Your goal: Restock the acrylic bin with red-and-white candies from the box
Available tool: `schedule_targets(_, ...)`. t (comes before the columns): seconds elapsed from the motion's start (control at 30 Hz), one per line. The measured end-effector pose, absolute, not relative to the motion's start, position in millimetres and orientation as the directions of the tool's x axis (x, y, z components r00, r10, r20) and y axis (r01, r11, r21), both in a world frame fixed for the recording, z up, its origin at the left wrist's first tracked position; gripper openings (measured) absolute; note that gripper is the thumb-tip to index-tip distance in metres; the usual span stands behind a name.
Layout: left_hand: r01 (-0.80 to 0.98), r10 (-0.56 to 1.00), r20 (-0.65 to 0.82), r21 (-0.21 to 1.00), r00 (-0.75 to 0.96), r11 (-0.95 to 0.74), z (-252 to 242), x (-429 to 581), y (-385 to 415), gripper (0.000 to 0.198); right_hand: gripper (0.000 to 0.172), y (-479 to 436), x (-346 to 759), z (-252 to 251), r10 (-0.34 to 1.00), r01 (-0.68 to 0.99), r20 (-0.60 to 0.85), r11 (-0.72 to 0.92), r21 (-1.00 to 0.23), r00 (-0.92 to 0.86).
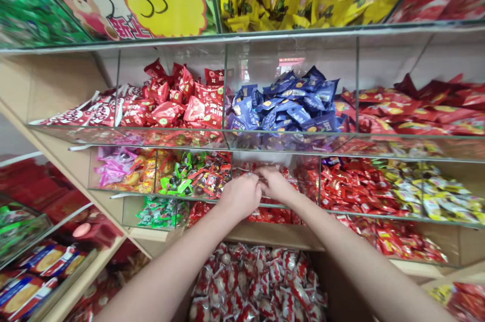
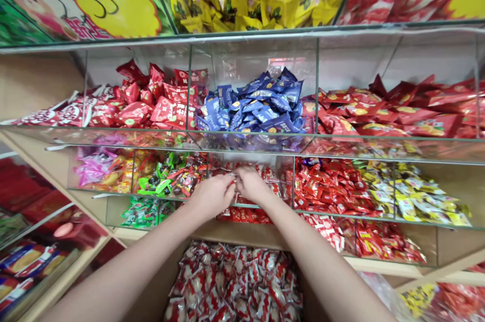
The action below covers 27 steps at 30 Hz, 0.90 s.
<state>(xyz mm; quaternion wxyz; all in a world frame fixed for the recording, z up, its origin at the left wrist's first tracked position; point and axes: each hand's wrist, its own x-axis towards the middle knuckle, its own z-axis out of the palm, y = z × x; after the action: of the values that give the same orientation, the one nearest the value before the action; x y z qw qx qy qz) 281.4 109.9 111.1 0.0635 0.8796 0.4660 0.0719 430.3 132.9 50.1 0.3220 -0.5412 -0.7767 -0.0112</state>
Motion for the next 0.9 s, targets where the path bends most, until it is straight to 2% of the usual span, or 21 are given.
schedule_targets(0.03, 0.769, 0.818, 0.13, 0.284, 0.56, -0.572, 106.2, 270.1, 102.2, 0.031, 0.019, 119.1, 429.9, 54.6, 0.825, 0.845, 0.545, 0.392, -0.364, -0.148)
schedule_targets(0.07, 0.679, 0.82, 0.188, 0.478, 0.54, -0.557, 99.6, 259.5, 94.9, 0.031, 0.015, 102.4, 427.4, 58.2, 0.822, 0.831, 0.564, 0.369, -0.416, -0.083)
schedule_targets(0.13, 0.451, 0.888, 0.188, 0.806, 0.419, -0.383, 83.7, 243.0, 81.3, 0.03, 0.011, 63.3, 416.0, 61.0, 0.835, 0.717, 0.547, 0.349, -0.604, 0.055)
schedule_targets(0.17, 0.329, 0.923, 0.153, 0.903, 0.354, -0.276, 75.9, 238.0, 74.9, 0.03, 0.013, 43.5, 407.8, 60.2, 0.867, 0.631, 0.497, 0.366, -0.684, 0.036)
schedule_targets(0.23, 0.158, 0.955, 0.051, 0.982, 0.292, -0.101, 63.2, 234.1, 62.3, 0.028, 0.032, 9.7, 390.3, 54.1, 0.879, 0.515, 0.469, 0.44, -0.735, -0.082)
schedule_targets(0.3, -0.026, 0.933, -0.034, 0.999, 0.359, 0.046, 55.3, 234.9, 50.6, 0.027, 0.036, -11.6, 376.1, 43.5, 0.859, 0.48, 0.5, 0.486, -0.731, -0.108)
schedule_targets(0.37, -0.202, 0.858, -0.1, 0.952, 0.503, 0.229, 50.1, 235.4, 41.0, 0.026, 0.019, -20.8, 368.1, 30.0, 0.866, 0.456, 0.499, 0.433, -0.778, 0.028)
schedule_targets(0.43, -0.272, 0.798, -0.136, 0.895, 0.587, 0.352, 44.7, 233.2, 35.0, 0.026, 0.006, -23.1, 364.9, 16.7, 0.907, 0.323, 0.375, 0.303, -0.897, 0.19)
schedule_targets(0.47, -0.261, 0.787, -0.167, 0.885, 0.594, 0.385, 41.4, 231.2, 33.6, 0.027, 0.01, -23.1, 364.2, 10.9, 0.928, 0.219, 0.284, 0.233, -0.947, 0.242)
schedule_targets(0.57, -0.163, 0.811, -0.247, 0.909, 0.531, 0.384, 30.1, 225.1, 33.6, 0.03, 0.018, -22.6, 361.2, -1.5, 0.947, -0.131, 0.057, 0.103, -0.986, 0.316)
schedule_targets(0.67, -0.138, 0.843, -0.235, 0.931, 0.483, 0.338, 19.9, 222.9, 35.1, 0.026, 0.017, -22.3, 357.3, -8.0, 0.93, -0.345, -0.042, 0.093, -0.934, 0.364)
schedule_targets(0.8, -0.259, 0.879, -0.228, 0.898, 0.419, 0.357, 9.9, 226.8, 32.5, 0.022, 0.017, -22.4, 353.8, -12.7, 0.908, -0.356, -0.086, 0.073, -0.932, 0.41)
schedule_targets(0.9, -0.359, 0.895, -0.242, 0.852, 0.374, 0.381, 4.4, 233.0, 27.2, 0.018, 0.017, -23.7, 349.0, -14.5, 0.882, -0.375, -0.074, 0.121, -0.919, 0.466)
